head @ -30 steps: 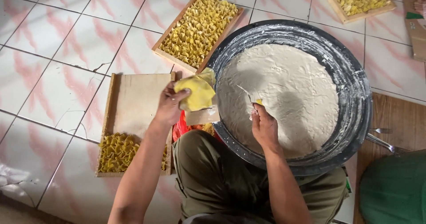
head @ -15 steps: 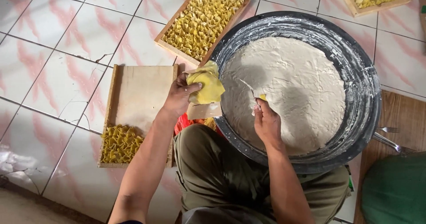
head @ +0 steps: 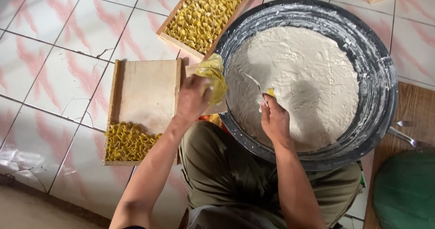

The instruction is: A person is manually preparing dumplings by taking small pieces of dough, adding filling with a fork, and folding them into shapes.

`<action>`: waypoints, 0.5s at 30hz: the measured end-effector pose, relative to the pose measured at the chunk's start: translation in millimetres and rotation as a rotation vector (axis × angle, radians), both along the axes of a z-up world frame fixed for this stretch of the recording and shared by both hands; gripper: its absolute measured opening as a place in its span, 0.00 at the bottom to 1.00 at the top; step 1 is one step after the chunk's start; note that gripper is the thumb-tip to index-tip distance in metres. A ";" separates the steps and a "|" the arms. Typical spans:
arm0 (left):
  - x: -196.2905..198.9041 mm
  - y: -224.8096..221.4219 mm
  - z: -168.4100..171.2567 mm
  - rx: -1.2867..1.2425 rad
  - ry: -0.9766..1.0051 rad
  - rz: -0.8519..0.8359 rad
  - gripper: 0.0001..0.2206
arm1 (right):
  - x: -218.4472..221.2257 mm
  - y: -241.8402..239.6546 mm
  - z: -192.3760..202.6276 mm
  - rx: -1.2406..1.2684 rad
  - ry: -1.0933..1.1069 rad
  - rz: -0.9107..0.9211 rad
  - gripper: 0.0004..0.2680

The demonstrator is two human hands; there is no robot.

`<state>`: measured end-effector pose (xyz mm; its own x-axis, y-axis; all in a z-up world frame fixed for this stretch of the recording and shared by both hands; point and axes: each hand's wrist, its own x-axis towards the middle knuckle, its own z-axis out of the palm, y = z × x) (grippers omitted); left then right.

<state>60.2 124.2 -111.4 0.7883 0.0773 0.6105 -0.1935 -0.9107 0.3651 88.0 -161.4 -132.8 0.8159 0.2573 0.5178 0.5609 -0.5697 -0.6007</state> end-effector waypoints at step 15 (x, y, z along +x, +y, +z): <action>-4.3 8.4 21.5 -0.386 0.487 -0.168 0.01 | -1.8 -1.0 -0.8 -0.035 -0.027 0.015 0.09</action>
<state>55.9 132.7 -89.9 0.9887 0.0710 0.1323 -0.0514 -0.6676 0.7427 86.2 -162.4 -133.6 0.7975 0.2877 0.5303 0.5855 -0.5811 -0.5652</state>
